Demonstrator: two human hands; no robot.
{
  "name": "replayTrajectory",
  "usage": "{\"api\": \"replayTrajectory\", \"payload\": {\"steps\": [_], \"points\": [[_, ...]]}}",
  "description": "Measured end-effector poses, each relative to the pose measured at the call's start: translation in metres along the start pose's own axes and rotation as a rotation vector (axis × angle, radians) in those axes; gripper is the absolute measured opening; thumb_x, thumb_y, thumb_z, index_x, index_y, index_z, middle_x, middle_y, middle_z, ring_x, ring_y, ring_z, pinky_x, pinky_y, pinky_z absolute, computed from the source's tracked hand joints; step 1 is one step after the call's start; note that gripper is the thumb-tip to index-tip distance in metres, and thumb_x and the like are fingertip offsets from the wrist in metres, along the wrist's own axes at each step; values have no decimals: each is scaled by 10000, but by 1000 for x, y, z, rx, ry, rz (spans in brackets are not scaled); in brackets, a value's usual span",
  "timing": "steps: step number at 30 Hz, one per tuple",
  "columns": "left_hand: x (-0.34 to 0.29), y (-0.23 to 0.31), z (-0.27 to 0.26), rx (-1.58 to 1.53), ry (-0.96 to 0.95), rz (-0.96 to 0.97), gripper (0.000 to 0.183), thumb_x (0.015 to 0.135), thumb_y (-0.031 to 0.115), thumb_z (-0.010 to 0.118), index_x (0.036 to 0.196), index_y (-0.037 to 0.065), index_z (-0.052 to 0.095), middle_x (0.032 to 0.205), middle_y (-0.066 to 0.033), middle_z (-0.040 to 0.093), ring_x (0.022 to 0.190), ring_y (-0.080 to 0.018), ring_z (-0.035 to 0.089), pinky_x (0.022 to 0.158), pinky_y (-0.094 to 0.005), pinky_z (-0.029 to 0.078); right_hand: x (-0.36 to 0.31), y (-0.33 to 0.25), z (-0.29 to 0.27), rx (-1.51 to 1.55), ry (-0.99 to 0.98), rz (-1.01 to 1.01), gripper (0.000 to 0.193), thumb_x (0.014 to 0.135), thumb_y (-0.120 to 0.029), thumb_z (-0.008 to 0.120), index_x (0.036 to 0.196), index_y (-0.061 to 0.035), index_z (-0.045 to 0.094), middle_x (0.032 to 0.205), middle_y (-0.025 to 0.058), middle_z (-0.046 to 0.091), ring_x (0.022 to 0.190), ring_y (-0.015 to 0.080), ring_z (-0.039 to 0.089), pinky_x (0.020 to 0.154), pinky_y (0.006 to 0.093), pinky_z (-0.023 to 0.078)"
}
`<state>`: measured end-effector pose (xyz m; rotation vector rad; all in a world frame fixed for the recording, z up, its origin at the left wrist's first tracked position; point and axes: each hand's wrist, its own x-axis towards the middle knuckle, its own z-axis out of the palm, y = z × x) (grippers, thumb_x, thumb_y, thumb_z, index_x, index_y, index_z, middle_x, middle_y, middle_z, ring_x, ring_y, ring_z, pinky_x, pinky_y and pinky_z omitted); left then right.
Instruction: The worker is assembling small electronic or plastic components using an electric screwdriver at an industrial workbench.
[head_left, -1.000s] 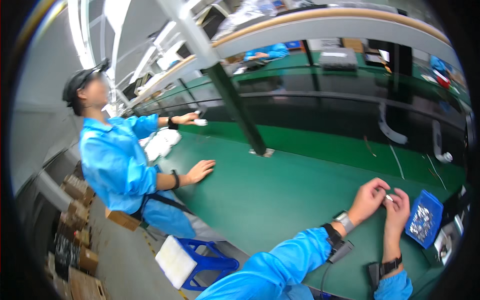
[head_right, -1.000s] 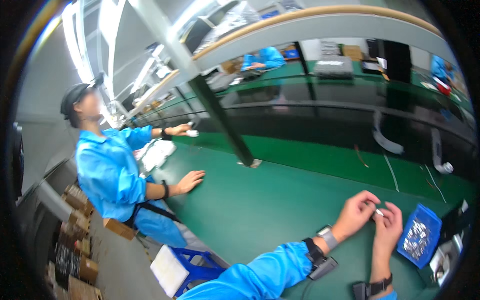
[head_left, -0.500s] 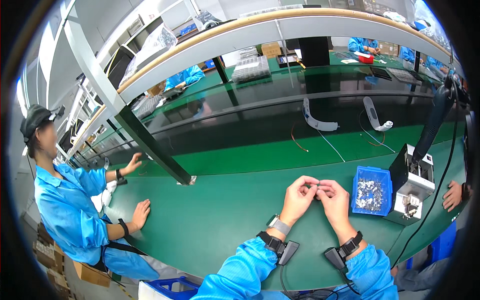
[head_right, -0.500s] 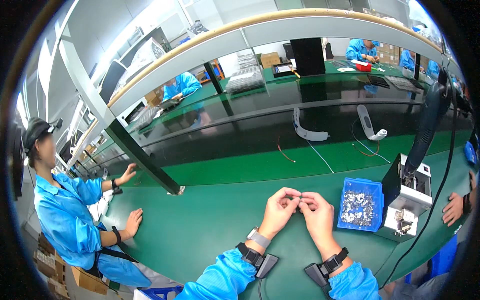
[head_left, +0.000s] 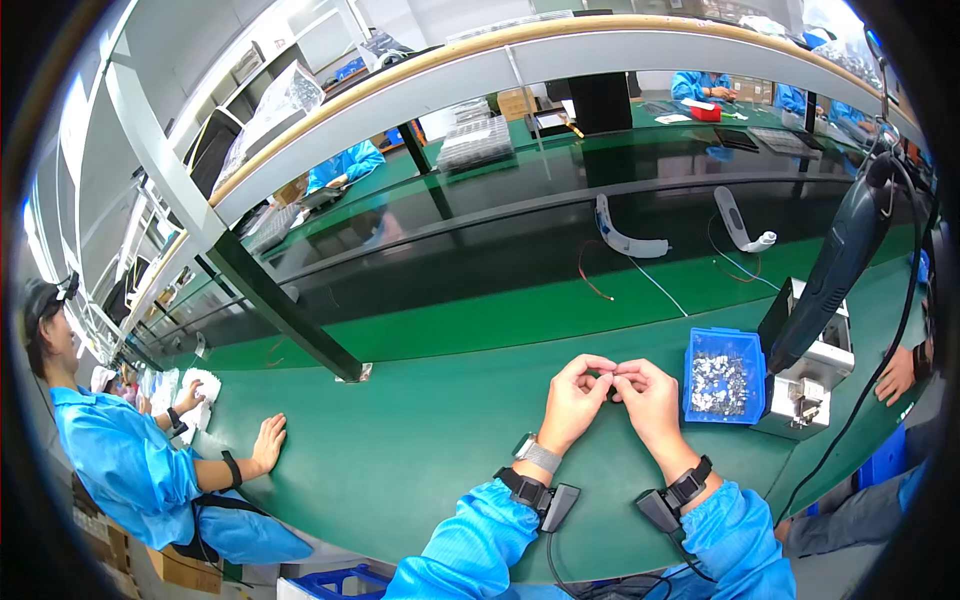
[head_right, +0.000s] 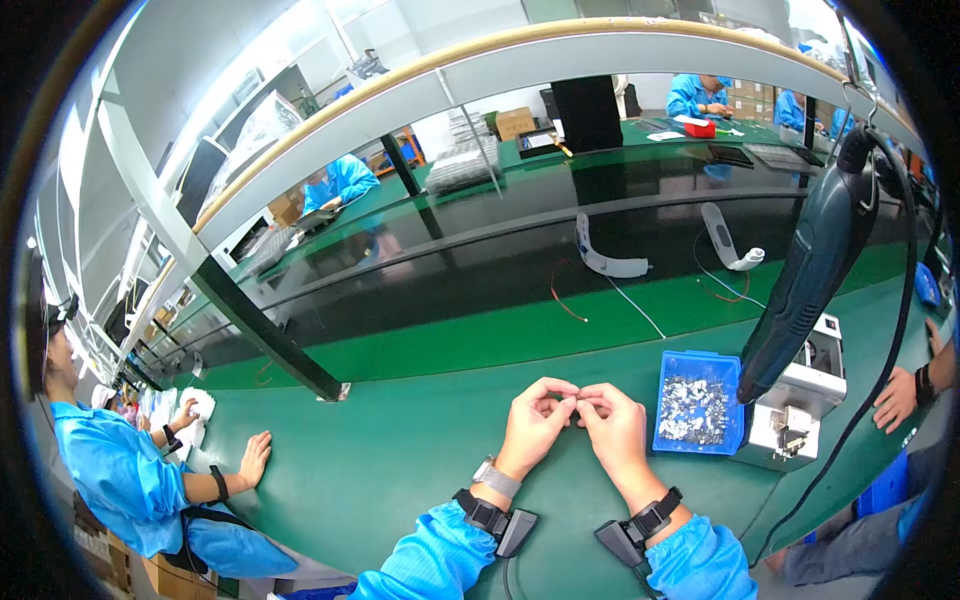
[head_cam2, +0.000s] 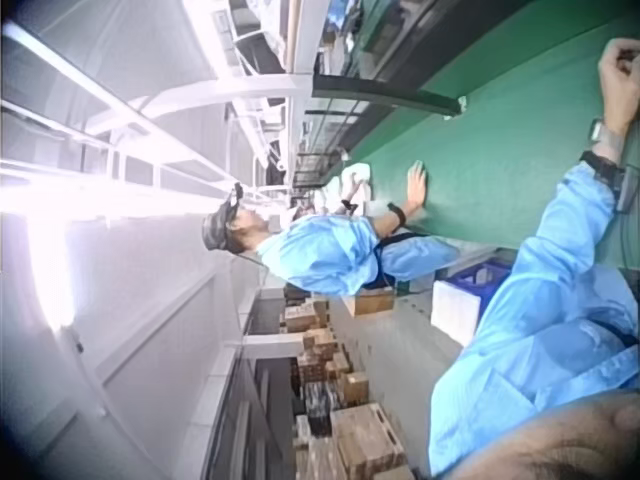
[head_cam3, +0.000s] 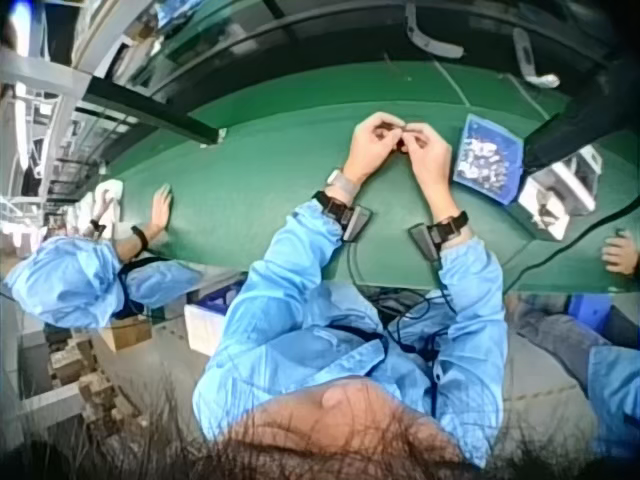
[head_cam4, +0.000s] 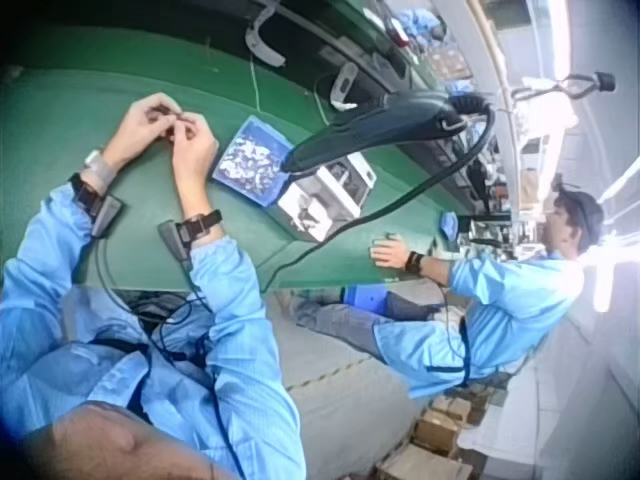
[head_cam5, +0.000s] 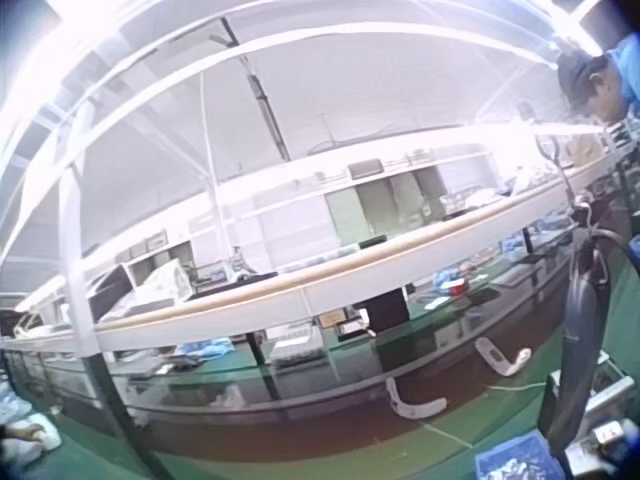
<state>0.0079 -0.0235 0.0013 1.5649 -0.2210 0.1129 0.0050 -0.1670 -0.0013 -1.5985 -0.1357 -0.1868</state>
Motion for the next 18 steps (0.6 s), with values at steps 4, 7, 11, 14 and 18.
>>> {"api": "replayTrajectory", "payload": {"steps": [4,7,11,14,18], "points": [[0,-5,0,-14,5,4,140,915,35,651,1050,-2,644,963,-19,665,686,-38,579,615,-198,491,-2,-6,0,-10,3,-7,249,865,10,668,1114,18,660,859,115,741,747,138,711,660,272,581],[-2,-5,-1,-37,7,9,139,918,37,647,1052,0,643,951,-19,666,692,-40,584,621,-201,498,-4,-10,2,-10,-1,8,288,861,6,669,1149,-3,651,855,105,748,737,122,710,657,269,574],[-4,-2,0,-39,14,14,139,922,45,650,1053,-2,642,956,-21,666,705,-44,595,630,-207,511,-6,-11,2,-131,-14,2,316,853,-19,683,1167,-32,649,838,98,749,718,125,715,650,264,565],[-3,-2,2,-29,9,6,135,923,50,654,1047,-3,640,953,-20,665,710,-46,599,626,-210,514,-6,-10,0,-183,-15,-12,314,849,-35,691,1160,-41,652,836,99,747,708,129,716,643,266,561],[-2,-4,-1,-58,78,-15,117,923,48,657,1031,7,641,916,-13,663,692,-46,593,601,-205,502,-5,-11,1,-105,-19,28,280,848,-59,700,1124,-38,656,853,94,737,679,130,705,617,281,554]]}}
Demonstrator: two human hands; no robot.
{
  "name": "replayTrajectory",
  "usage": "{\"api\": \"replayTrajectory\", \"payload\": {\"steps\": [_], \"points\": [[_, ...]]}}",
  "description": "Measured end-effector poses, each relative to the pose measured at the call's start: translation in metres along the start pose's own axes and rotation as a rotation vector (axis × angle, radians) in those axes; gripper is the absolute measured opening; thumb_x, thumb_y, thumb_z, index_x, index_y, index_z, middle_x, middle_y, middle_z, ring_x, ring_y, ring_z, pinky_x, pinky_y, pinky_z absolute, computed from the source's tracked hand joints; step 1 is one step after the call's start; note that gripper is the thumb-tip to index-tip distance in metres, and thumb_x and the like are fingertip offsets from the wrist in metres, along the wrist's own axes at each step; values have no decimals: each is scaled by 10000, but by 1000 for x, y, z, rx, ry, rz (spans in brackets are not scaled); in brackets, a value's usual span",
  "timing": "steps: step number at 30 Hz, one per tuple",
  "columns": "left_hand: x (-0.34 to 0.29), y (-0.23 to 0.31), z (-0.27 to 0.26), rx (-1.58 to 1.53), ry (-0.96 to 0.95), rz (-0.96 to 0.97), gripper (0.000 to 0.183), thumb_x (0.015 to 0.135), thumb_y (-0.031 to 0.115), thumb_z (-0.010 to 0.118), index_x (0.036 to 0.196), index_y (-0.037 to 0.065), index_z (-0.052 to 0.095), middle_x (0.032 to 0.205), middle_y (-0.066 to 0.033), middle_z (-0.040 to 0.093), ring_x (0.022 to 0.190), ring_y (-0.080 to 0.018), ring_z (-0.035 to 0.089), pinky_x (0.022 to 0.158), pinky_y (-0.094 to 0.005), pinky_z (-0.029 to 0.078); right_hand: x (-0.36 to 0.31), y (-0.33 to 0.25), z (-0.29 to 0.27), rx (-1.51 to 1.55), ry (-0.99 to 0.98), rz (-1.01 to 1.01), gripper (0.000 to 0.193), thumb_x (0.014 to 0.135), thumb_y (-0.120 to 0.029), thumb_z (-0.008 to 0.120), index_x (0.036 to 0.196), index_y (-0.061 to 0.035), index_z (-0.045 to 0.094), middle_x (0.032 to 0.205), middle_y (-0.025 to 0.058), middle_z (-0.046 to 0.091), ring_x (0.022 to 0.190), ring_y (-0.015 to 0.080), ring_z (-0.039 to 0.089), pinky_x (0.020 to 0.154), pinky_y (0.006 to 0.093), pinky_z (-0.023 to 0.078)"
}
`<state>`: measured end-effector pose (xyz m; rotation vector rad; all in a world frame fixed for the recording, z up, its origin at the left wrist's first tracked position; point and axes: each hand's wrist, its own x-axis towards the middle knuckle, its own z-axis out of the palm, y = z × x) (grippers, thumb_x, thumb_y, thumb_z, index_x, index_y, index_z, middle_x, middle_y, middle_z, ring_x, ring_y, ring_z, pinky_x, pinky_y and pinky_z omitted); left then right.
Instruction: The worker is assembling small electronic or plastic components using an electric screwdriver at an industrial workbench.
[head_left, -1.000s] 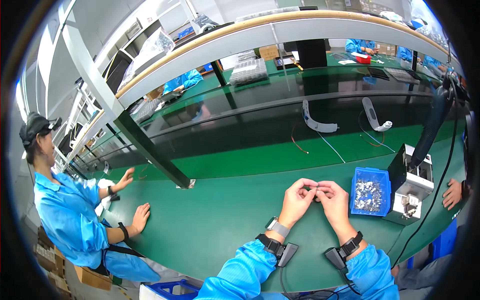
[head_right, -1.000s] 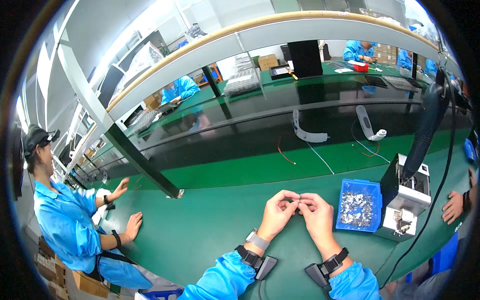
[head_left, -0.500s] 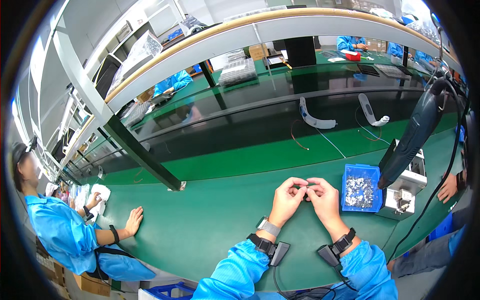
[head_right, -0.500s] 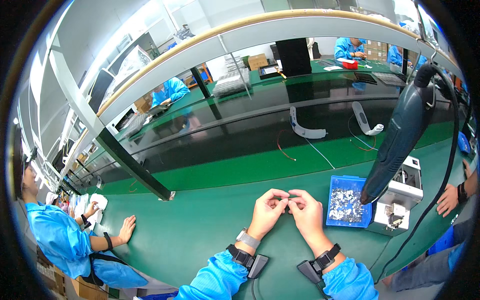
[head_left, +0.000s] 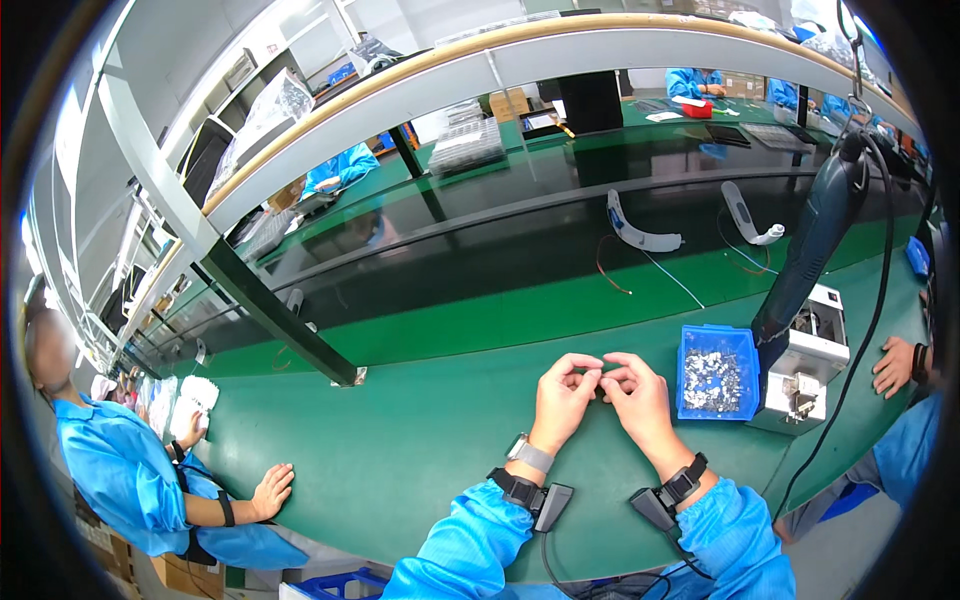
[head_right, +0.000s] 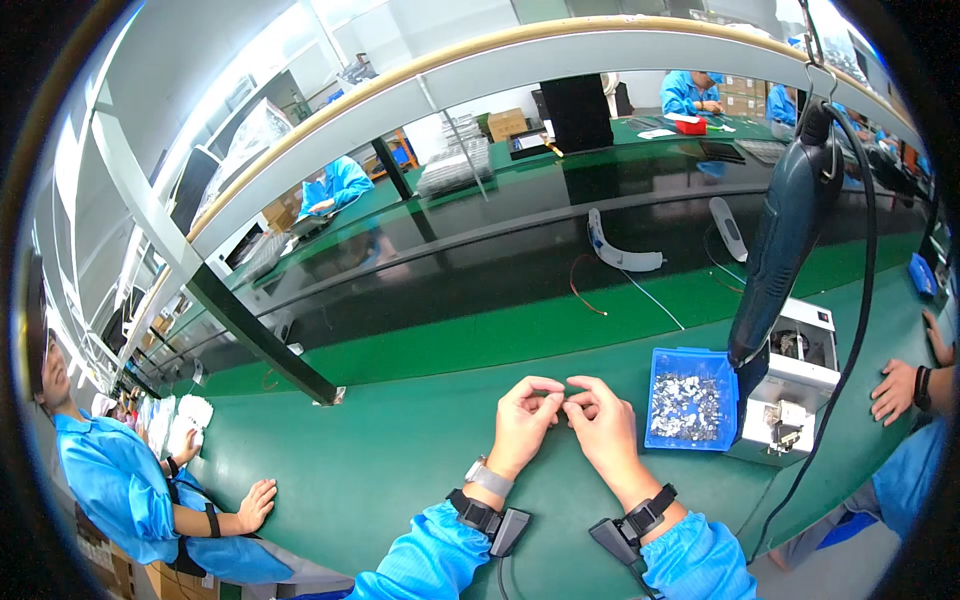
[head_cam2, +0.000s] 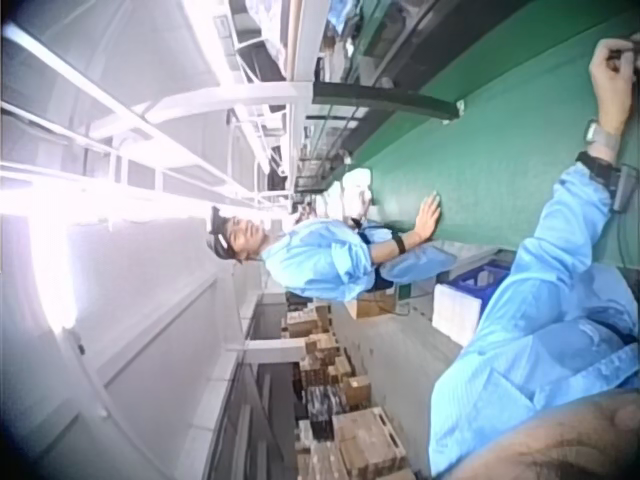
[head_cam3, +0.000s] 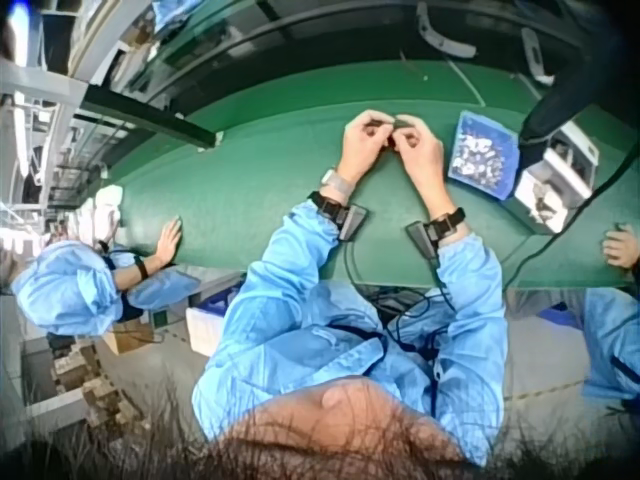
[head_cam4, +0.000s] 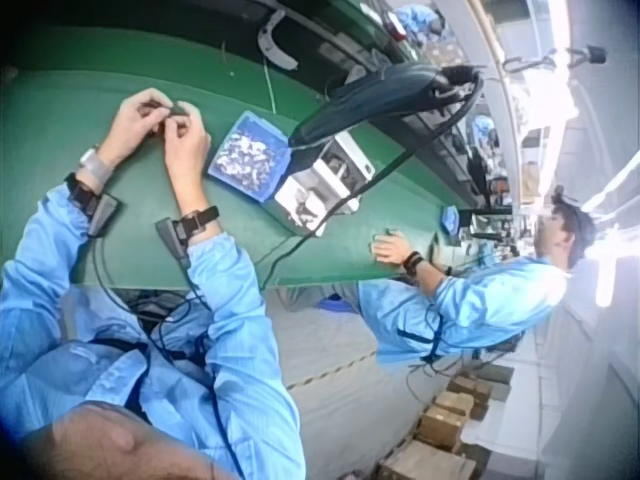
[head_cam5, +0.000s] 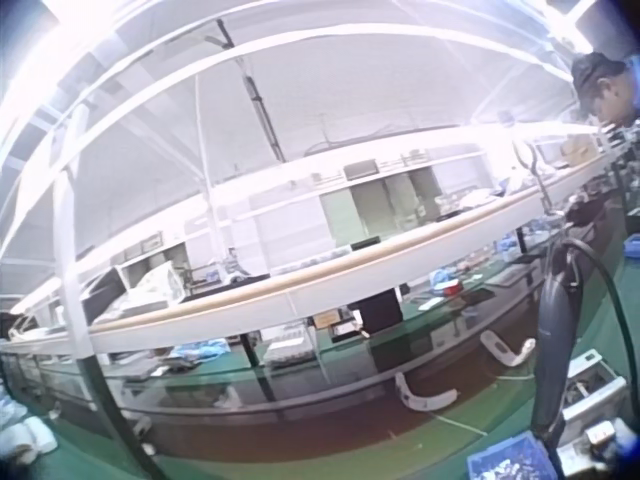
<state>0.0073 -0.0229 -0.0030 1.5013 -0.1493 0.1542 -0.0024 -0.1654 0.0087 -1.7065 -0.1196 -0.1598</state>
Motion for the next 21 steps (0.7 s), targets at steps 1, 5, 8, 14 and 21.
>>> {"api": "replayTrajectory", "payload": {"steps": [1,5,8,14,21], "points": [[0,1,-1,-33,12,-12,113,919,42,663,1027,17,641,895,-10,661,668,-42,581,581,-195,486,0,-2,0,0,3,0,280,848,-59,700,1124,-38,656,853,94,737,679,130,705,617,281,554],[1,3,-2,-59,22,-18,112,922,38,652,1029,8,642,889,-7,665,656,-41,574,576,-195,478,0,-1,-2,-104,7,-60,191,869,-11,668,1056,17,638,814,85,707,676,129,692,606,259,544],[2,1,-1,-73,13,-10,109,922,43,655,1025,10,643,882,-3,663,652,-39,570,574,-196,474,0,1,-3,-122,29,-68,131,858,-57,692,968,2,652,812,90,706,644,145,685,586,279,534],[-2,6,2,-102,-14,-29,137,914,48,669,1044,16,640,885,-7,661,656,-42,572,582,-192,467,0,3,-3,-108,65,-52,128,852,-131,703,901,-23,656,804,97,701,627,175,676,575,317,527],[-3,8,3,-75,-20,7,180,880,-20,649,1057,-1,618,933,-43,644,669,-69,579,586,-200,473,0,4,-4,-125,68,-118,92,882,-85,670,915,-5,640,798,80,702,642,146,693,571,282,535]]}}
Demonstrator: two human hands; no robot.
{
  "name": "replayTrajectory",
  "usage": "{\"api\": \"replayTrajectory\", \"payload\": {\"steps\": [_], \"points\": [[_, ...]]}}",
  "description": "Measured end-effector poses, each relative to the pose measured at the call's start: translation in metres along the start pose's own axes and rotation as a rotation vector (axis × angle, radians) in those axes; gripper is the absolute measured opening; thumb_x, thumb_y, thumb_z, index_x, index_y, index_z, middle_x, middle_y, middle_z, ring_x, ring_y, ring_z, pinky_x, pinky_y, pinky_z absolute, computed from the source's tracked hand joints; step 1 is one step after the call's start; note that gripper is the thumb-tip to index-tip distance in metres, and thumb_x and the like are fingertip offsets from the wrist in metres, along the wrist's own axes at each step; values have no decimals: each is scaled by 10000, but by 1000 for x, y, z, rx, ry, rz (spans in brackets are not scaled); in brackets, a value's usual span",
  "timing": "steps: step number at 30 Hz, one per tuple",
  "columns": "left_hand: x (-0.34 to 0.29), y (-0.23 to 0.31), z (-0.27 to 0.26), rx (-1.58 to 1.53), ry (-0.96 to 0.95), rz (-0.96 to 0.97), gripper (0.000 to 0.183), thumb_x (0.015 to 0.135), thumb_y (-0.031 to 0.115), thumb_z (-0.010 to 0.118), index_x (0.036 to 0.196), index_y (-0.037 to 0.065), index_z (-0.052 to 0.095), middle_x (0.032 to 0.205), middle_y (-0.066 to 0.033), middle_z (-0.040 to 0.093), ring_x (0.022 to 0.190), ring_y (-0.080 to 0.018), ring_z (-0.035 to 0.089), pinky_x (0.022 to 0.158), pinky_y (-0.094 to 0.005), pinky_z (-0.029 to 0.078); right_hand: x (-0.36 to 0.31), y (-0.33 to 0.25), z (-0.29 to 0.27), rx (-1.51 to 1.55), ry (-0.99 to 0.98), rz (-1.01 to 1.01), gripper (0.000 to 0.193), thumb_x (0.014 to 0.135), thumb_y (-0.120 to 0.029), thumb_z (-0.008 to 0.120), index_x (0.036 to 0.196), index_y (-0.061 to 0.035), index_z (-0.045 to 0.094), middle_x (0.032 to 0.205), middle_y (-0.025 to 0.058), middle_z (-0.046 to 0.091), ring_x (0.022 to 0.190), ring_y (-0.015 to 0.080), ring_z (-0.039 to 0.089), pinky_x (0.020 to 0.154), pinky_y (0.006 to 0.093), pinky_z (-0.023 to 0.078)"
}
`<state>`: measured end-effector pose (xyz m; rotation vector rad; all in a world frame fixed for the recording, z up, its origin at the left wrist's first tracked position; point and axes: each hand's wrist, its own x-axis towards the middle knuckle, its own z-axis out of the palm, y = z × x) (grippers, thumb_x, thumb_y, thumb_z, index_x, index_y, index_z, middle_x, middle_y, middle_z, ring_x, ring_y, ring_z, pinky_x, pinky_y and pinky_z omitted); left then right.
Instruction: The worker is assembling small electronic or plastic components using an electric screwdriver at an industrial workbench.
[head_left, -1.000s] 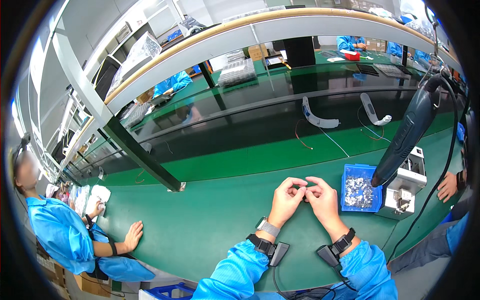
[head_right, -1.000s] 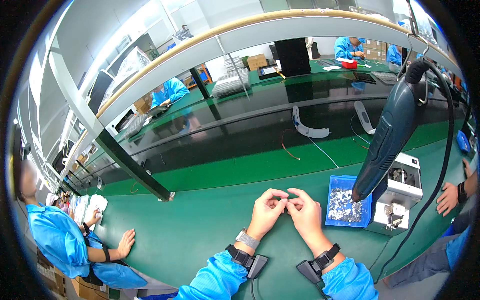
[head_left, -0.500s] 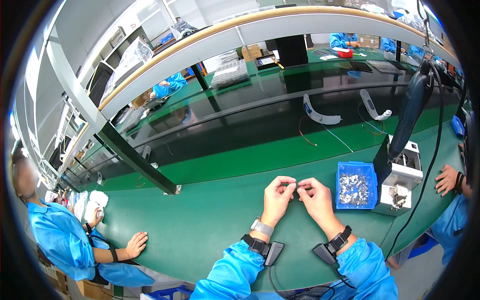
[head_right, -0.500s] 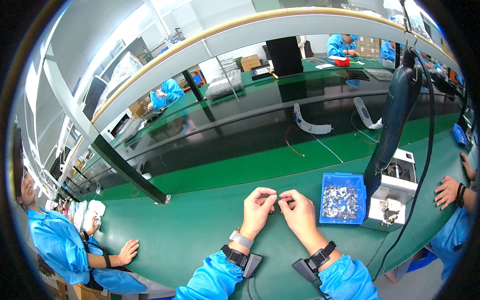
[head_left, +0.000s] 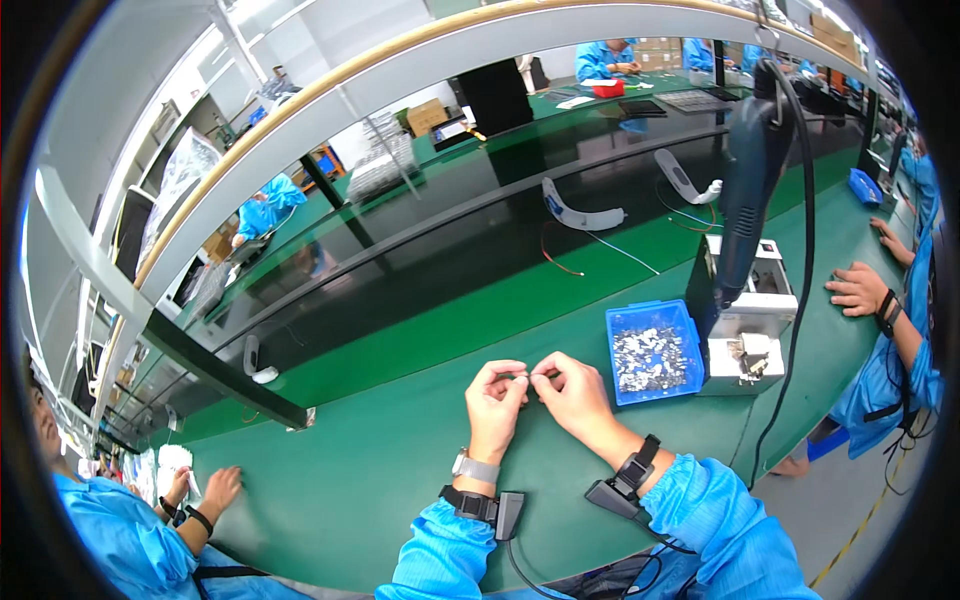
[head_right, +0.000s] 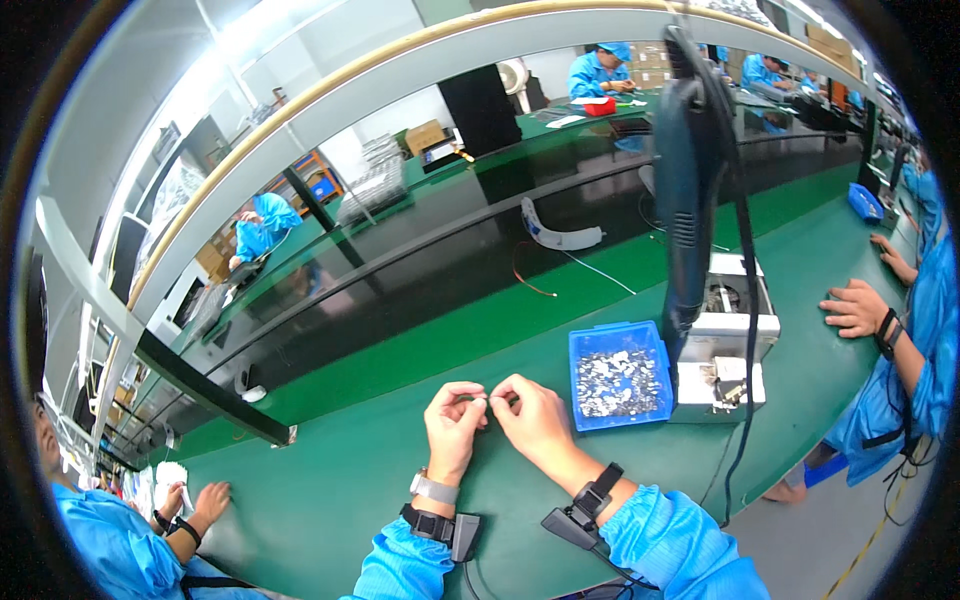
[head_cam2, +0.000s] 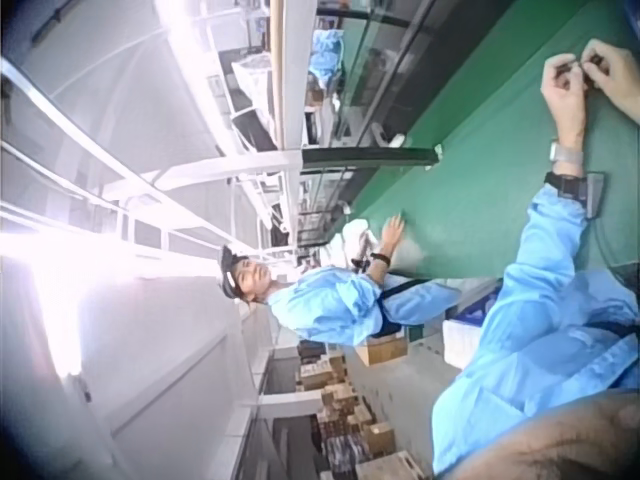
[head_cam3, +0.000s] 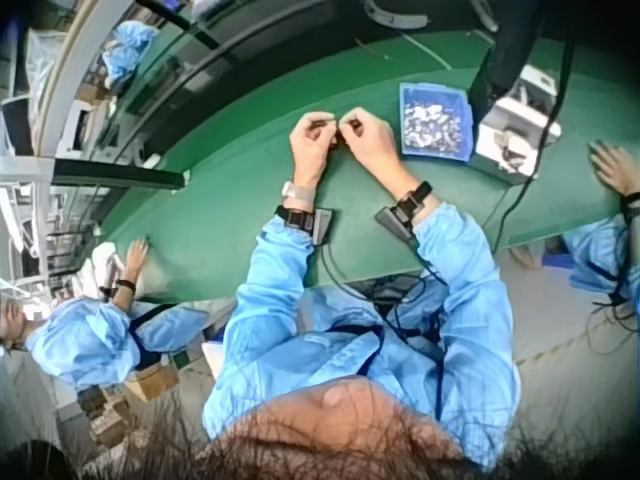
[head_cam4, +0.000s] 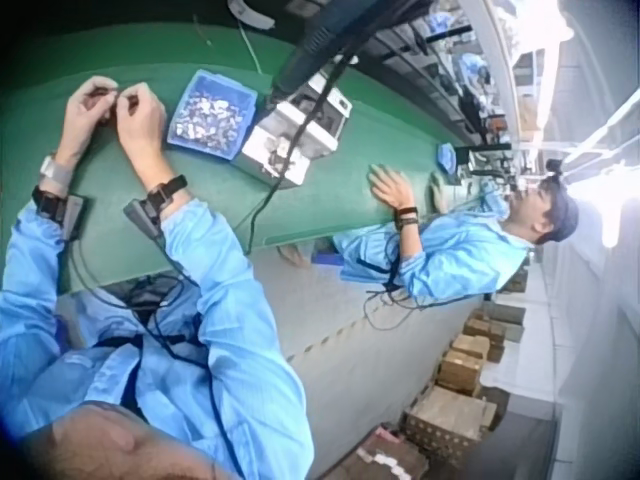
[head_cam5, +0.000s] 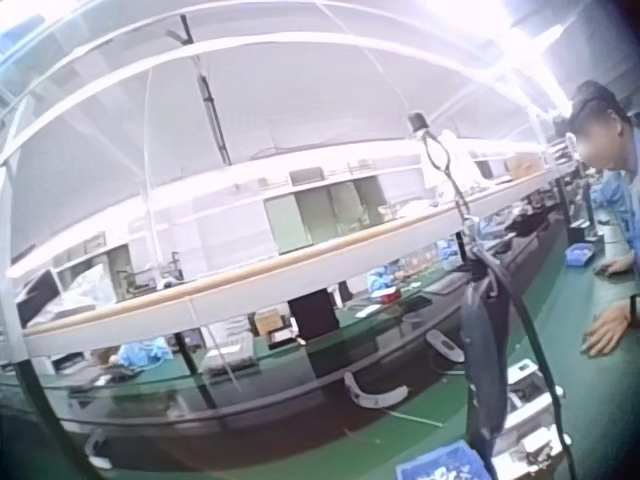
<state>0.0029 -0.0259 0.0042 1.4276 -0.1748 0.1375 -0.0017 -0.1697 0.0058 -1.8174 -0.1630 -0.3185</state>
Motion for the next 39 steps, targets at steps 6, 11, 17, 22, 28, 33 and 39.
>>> {"api": "replayTrajectory", "payload": {"steps": [6,11,17,22,28,33,39], "points": [[1,0,0,15,7,13,160,885,-45,618,1041,-13,632,916,-45,644,658,-69,585,592,-208,490,-1,-9,-4,-13,2,12,92,863,-119,677,892,-38,644,824,100,699,630,201,679,580,323,529],[1,0,0,28,10,10,151,889,-38,621,1037,-10,635,915,-39,643,652,-63,582,586,-202,483,-1,-10,-4,-6,6,0,94,866,-116,673,896,-32,643,827,101,699,631,201,679,580,322,529],[2,-2,0,75,18,-11,134,898,-35,617,1026,-7,643,904,-25,641,641,-53,576,574,-197,473,-1,-12,-5,9,-3,10,102,868,-118,670,900,-25,642,833,107,699,638,205,681,587,324,532],[2,-3,1,73,15,-10,133,897,-39,614,1023,-7,646,899,-23,644,639,-53,577,572,-198,474,-1,-13,-6,-5,-1,13,102,868,-118,667,896,-24,640,838,108,698,642,208,681,592,325,534],[3,-3,0,91,17,-14,130,903,-33,610,1020,4,654,887,-17,646,637,-54,577,576,-200,477,-2,-16,-7,-11,-23,30,109,866,-123,666,894,-24,630,837,109,695,641,211,679,594,330,533],[2,0,2,101,34,-20,101,948,47,588,1010,19,663,840,-14,647,624,-54,564,561,-204,462,-2,-15,-6,-20,-19,20,112,868,-126,665,898,-26,624,836,106,694,635,213,675,587,336,528],[4,-7,-2,79,5,-21,130,976,99,563,1009,29,667,813,-9,636,615,-53,549,557,-206,452,-2,-14,-6,-23,-21,16,103,872,-128,659,891,-34,625,837,98,697,638,207,680,581,335,526]]}}
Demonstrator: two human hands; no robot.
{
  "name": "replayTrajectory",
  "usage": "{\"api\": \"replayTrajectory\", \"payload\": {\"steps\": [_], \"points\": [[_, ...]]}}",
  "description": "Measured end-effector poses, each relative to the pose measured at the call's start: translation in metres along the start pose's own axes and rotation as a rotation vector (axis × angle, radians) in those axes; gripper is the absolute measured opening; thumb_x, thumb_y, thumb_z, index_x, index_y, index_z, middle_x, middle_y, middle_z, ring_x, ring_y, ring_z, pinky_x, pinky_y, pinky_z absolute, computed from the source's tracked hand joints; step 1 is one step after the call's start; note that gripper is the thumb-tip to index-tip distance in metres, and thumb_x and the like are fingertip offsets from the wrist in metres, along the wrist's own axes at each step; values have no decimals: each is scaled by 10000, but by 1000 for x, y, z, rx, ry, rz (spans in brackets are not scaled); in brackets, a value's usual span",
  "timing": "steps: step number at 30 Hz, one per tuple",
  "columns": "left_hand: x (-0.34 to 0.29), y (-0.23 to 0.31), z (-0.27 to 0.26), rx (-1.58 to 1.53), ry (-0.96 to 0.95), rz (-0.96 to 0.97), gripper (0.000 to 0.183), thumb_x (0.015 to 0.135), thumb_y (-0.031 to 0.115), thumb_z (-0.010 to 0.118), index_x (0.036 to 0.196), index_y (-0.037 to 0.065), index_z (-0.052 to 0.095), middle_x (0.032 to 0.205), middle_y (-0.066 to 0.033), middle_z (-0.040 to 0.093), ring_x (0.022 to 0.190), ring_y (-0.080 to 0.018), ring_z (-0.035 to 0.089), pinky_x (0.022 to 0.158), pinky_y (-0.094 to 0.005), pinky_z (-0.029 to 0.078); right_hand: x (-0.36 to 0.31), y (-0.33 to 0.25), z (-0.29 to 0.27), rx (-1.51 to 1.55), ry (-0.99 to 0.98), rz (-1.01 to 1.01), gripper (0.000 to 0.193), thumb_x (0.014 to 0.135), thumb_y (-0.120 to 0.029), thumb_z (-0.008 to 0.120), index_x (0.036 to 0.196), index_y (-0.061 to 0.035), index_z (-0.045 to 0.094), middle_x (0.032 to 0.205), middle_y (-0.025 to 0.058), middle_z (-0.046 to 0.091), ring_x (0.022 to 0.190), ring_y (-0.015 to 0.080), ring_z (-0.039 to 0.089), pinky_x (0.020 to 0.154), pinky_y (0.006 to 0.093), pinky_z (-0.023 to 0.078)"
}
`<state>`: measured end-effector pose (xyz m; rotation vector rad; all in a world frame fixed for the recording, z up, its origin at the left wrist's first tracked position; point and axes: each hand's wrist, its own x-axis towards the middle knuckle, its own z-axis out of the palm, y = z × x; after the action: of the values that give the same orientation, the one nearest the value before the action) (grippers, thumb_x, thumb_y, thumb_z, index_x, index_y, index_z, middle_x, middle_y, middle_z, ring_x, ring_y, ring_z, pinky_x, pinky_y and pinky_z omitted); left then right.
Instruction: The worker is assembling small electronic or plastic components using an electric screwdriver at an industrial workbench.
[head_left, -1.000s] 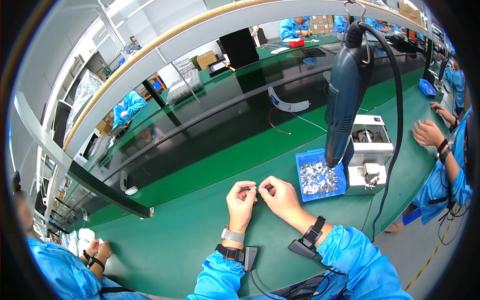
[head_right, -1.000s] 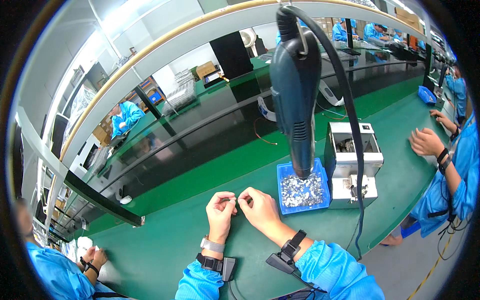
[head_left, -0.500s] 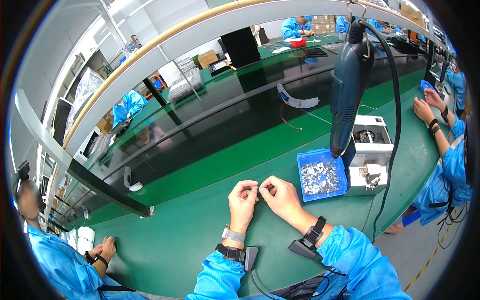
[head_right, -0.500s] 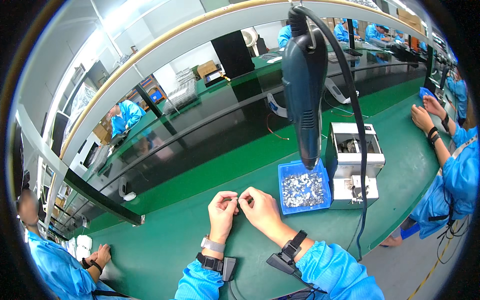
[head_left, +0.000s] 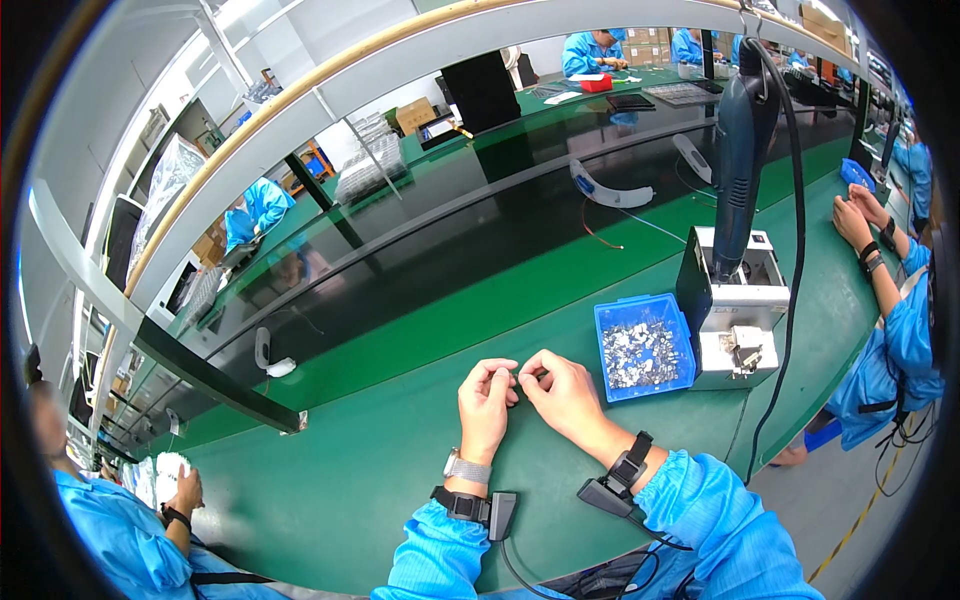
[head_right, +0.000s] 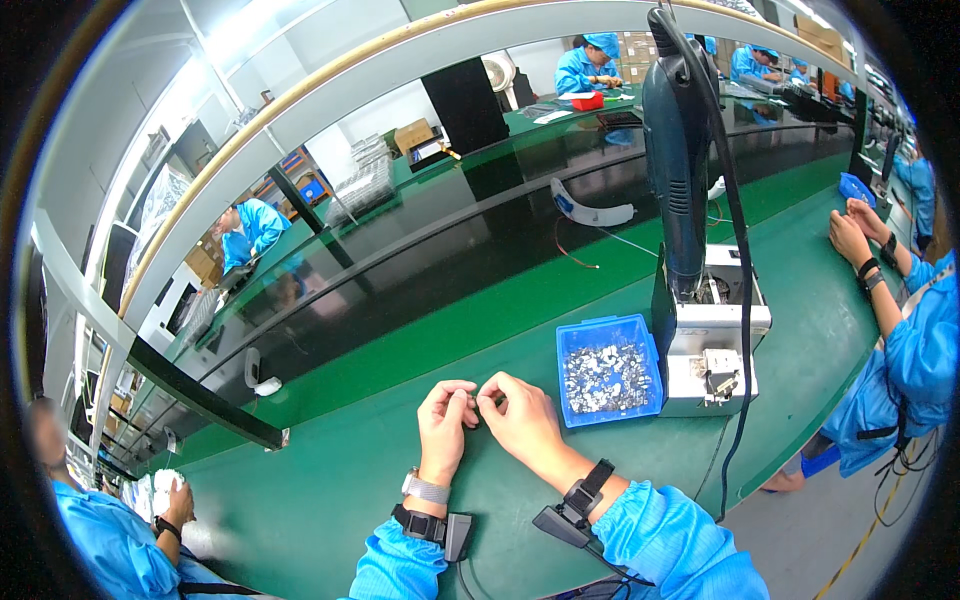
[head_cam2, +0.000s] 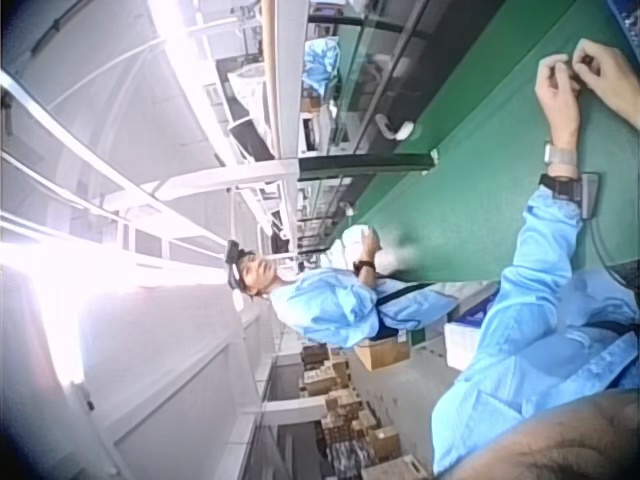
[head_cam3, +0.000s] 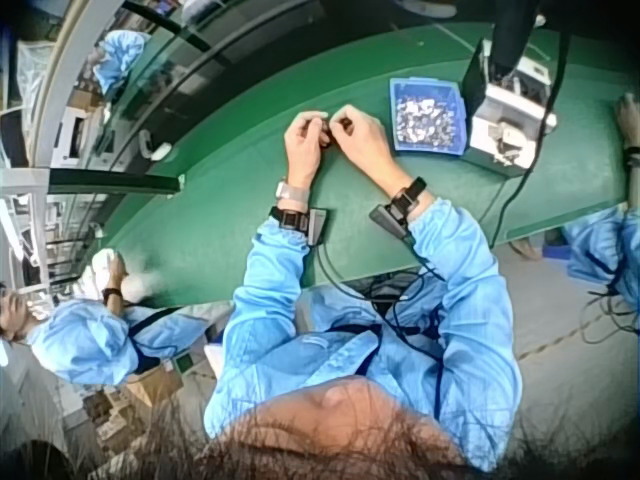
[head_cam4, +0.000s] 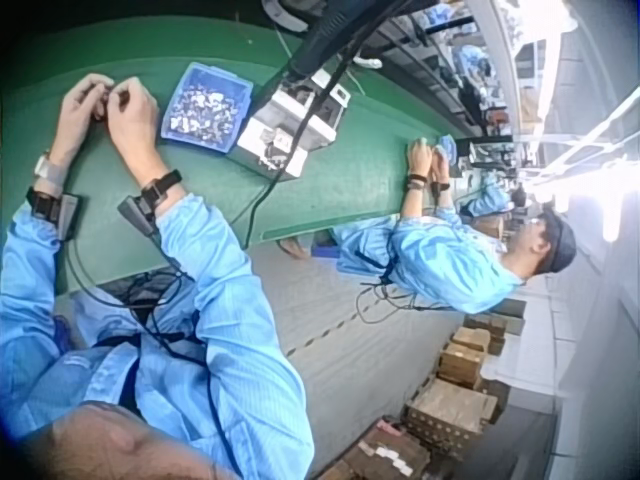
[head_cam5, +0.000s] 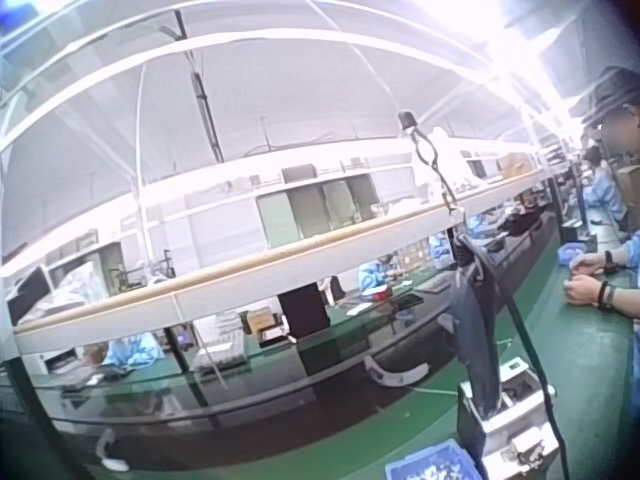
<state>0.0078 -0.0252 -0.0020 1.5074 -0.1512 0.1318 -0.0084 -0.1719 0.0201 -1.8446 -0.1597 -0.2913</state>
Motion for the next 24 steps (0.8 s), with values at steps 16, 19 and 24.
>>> {"api": "replayTrajectory", "payload": {"steps": [16,19,24], "points": [[0,5,1,-11,-9,-11,113,964,66,568,1013,24,660,804,-1,629,627,-49,548,569,-199,459,1,0,2,7,-17,-9,105,870,-131,661,902,-34,636,851,96,703,651,208,688,592,326,535],[-1,5,3,11,-2,0,102,950,41,580,1012,18,657,821,0,627,633,-48,551,574,-198,462,1,1,3,34,-18,0,117,867,-132,674,921,-33,643,858,98,703,653,205,689,595,318,537],[-2,5,5,-7,2,-2,104,942,19,586,1028,7,643,821,8,611,634,-44,549,577,-192,462,-1,-1,0,45,-28,-7,119,862,-131,687,935,-42,655,876,90,703,668,198,694,602,313,541]]}}
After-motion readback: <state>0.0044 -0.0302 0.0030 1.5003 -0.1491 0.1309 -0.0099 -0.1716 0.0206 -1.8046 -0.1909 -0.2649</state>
